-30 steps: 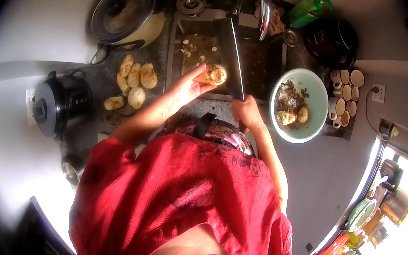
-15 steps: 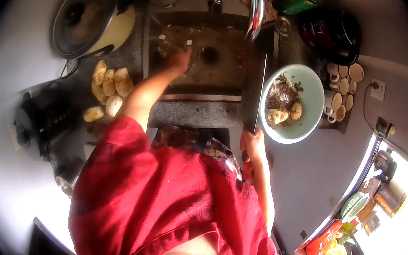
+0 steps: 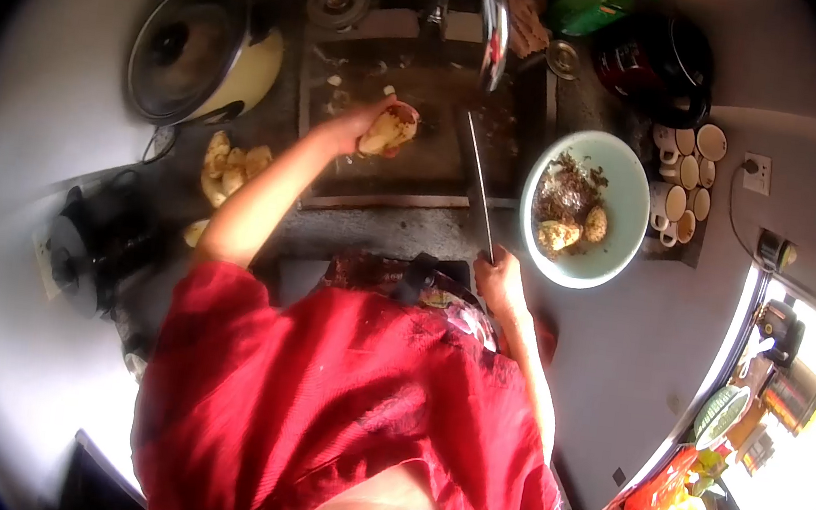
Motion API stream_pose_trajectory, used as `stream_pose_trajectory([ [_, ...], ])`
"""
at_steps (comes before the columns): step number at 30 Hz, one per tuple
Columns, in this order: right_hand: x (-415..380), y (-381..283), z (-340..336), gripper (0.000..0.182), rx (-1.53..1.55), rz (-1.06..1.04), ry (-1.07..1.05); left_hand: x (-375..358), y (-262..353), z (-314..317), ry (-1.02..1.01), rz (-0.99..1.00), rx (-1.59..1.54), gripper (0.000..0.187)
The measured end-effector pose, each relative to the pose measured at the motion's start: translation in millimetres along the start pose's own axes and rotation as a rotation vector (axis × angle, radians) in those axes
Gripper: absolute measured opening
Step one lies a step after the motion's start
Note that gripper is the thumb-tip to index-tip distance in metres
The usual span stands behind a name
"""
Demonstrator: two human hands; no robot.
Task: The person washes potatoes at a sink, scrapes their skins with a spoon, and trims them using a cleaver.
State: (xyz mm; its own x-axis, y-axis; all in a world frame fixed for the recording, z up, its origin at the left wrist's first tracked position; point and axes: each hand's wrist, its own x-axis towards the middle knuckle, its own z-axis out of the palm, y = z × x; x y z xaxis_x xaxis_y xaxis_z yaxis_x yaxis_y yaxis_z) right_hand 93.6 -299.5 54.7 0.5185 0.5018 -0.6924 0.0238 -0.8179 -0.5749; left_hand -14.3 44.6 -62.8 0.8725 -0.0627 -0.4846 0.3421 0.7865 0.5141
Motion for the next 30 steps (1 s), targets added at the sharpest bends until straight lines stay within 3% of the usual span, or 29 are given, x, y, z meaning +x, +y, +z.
stream_pose_trajectory([
  [4,-3,-40,6,0.022,-0.079,-0.203,0.016,-42,-2,52,0.012,0.028,-0.395,0.059],
  [8,-3,-67,15,0.032,-0.297,-0.427,0.113,-59,-29,75,0.124,0.504,0.087,0.032],
  [11,-10,-91,21,0.034,-0.53,-0.547,0.12,-78,-58,59,0.246,0.465,0.189,0.036],
  [13,-8,-94,25,0.035,-0.57,-0.586,0.126,-80,-66,62,0.178,0.399,-0.241,0.044],
  [14,-7,-96,26,0.036,-0.612,-0.623,0.129,-80,-70,64,0.176,0.402,-0.24,0.044],
  [17,-10,-103,24,0.036,-0.653,-0.614,0.109,-87,-75,72,0.037,0.43,-0.371,0.052],
  [19,-10,-106,24,0.036,-0.672,-0.608,0.101,-94,-80,71,0.233,0.52,-0.014,0.055],
  [22,-3,-104,22,0.037,-0.757,-0.519,0.078,-97,-84,77,0.168,0.613,-0.274,0.049],
  [23,5,-99,22,0.034,-0.721,-0.519,0.099,-92,-81,80,0.165,0.613,-0.272,0.049],
  [25,12,-92,27,0.035,-0.651,-0.537,0.129,-80,-70,91,0.39,0.549,-0.218,0.04],
  [30,18,-85,34,0.034,-0.672,-0.477,0.113,-94,-64,102,0.379,0.603,-0.077,0.036],
])
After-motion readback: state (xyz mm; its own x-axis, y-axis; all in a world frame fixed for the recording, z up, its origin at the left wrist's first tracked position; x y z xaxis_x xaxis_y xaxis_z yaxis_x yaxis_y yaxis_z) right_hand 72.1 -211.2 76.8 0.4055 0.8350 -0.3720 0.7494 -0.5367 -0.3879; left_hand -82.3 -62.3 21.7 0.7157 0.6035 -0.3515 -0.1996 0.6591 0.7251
